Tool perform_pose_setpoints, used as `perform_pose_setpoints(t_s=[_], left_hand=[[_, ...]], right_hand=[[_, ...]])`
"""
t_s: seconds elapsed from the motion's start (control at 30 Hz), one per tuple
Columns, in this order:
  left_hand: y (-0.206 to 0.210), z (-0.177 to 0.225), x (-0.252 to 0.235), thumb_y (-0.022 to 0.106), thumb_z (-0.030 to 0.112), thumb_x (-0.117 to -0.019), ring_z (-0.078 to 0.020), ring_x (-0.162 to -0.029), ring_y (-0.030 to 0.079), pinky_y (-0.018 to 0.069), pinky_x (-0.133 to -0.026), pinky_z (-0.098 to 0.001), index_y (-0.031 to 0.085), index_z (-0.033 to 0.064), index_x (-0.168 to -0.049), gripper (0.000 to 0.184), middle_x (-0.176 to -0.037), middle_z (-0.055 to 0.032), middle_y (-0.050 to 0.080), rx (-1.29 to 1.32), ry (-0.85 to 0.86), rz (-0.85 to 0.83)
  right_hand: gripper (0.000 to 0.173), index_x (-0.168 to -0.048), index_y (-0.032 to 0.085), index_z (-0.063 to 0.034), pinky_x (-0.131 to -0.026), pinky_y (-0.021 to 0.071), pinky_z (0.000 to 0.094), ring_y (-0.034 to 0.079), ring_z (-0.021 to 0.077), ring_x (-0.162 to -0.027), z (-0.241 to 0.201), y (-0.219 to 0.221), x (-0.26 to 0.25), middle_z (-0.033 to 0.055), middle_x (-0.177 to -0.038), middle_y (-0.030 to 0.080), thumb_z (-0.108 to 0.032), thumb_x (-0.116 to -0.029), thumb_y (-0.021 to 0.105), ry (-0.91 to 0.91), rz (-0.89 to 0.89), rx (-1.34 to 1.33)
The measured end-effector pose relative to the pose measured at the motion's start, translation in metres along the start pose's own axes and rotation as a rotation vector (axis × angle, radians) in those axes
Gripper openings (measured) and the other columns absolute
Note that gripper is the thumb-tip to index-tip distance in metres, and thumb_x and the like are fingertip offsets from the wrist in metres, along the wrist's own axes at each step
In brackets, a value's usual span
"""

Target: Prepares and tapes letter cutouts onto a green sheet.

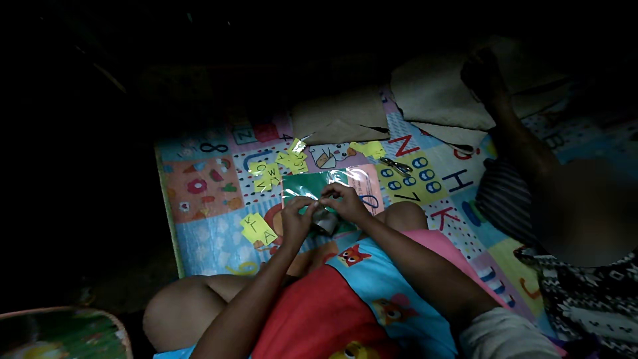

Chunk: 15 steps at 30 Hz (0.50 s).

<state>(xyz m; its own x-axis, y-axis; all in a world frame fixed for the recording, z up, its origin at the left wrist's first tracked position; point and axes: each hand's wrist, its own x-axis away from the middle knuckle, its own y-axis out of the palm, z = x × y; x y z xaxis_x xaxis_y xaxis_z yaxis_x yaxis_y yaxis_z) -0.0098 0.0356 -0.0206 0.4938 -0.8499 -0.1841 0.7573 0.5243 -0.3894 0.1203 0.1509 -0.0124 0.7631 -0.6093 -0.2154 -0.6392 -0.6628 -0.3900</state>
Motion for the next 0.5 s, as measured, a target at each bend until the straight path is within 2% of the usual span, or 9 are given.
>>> perform_pose_setpoints(t_s=[0.07,0.13,0.23,0.37,0.47,0.5], left_hand=[[0.0005,-0.0014,0.0003,0.066,0.001,-0.0943,-0.0275,-0.103,0.066,0.0509,-0.095,-0.0443,0.073,-0.0084,-0.094,0.012,-0.104,-0.0210,0.070,0.016,0.014,0.005],[0.0002,0.0001,-0.0001,0.063,0.001,-0.0957,-0.0291,-0.105,0.065,0.0498,-0.095,-0.0456,0.073,-0.0094,-0.095,0.014,-0.104,-0.0220,0.070,0.020,0.006,-0.007],[-0.0011,0.0012,0.0006,0.062,0.001,-0.0965,-0.0313,-0.106,0.065,0.0498,-0.096,-0.0474,0.073,-0.0104,-0.098,0.016,-0.106,-0.0236,0.069,0.003,0.027,-0.011],[-0.0018,-0.0021,0.0019,0.067,0.002,-0.0936,-0.0279,-0.103,0.067,0.0516,-0.095,-0.0449,0.073,-0.0085,-0.101,0.014,-0.105,-0.0217,0.071,0.003,0.066,0.012],[0.0004,-0.0035,0.0038,0.069,0.004,-0.0938,-0.0305,-0.107,0.067,0.0507,-0.098,-0.0465,0.069,-0.0104,-0.114,0.025,-0.111,-0.0238,0.070,0.015,-0.054,-0.114],[0.0022,-0.0033,0.0042,0.067,0.004,-0.0953,-0.0310,-0.107,0.067,0.0504,-0.099,-0.0465,0.068,-0.0109,-0.115,0.025,-0.111,-0.0243,0.070,0.009,-0.105,-0.147]], right_hand=[[0.020,-0.111,0.070,0.0098,-0.083,0.0551,0.0384,0.069,0.0237,-0.090,0.0005,-0.0001,-0.0006,0.0200,-0.103,0.073,0.001,-0.0932,0.068,0.011,-0.014,-0.006],[0.013,-0.102,0.073,0.0084,-0.083,0.0544,0.0387,0.068,0.0233,-0.089,0.0003,-0.0011,-0.0010,0.0185,-0.099,0.073,-0.001,-0.0947,0.067,0.024,-0.022,-0.008],[0.011,-0.099,0.073,0.0083,-0.083,0.0546,0.0375,0.068,0.0216,-0.088,-0.0005,-0.0022,-0.0009,0.0176,-0.095,0.073,0.000,-0.0955,0.065,0.028,-0.030,-0.012],[0.011,-0.098,0.070,0.0098,-0.076,0.0551,0.0304,0.064,0.0149,-0.077,-0.0005,-0.0010,-0.0007,0.0156,-0.089,0.070,0.001,-0.0966,0.063,0.027,-0.021,-0.032],[0.012,-0.100,0.070,0.0090,-0.071,0.0549,0.0284,0.063,0.0124,-0.073,0.0019,-0.0012,-0.0007,0.0144,-0.088,0.070,0.000,-0.0977,0.063,0.074,-0.011,-0.048],[0.011,-0.100,0.070,0.0090,-0.072,0.0553,0.0281,0.064,0.0121,-0.073,0.0021,-0.0010,-0.0010,0.0144,-0.088,0.070,0.000,-0.0975,0.063,0.079,-0.009,-0.050]])
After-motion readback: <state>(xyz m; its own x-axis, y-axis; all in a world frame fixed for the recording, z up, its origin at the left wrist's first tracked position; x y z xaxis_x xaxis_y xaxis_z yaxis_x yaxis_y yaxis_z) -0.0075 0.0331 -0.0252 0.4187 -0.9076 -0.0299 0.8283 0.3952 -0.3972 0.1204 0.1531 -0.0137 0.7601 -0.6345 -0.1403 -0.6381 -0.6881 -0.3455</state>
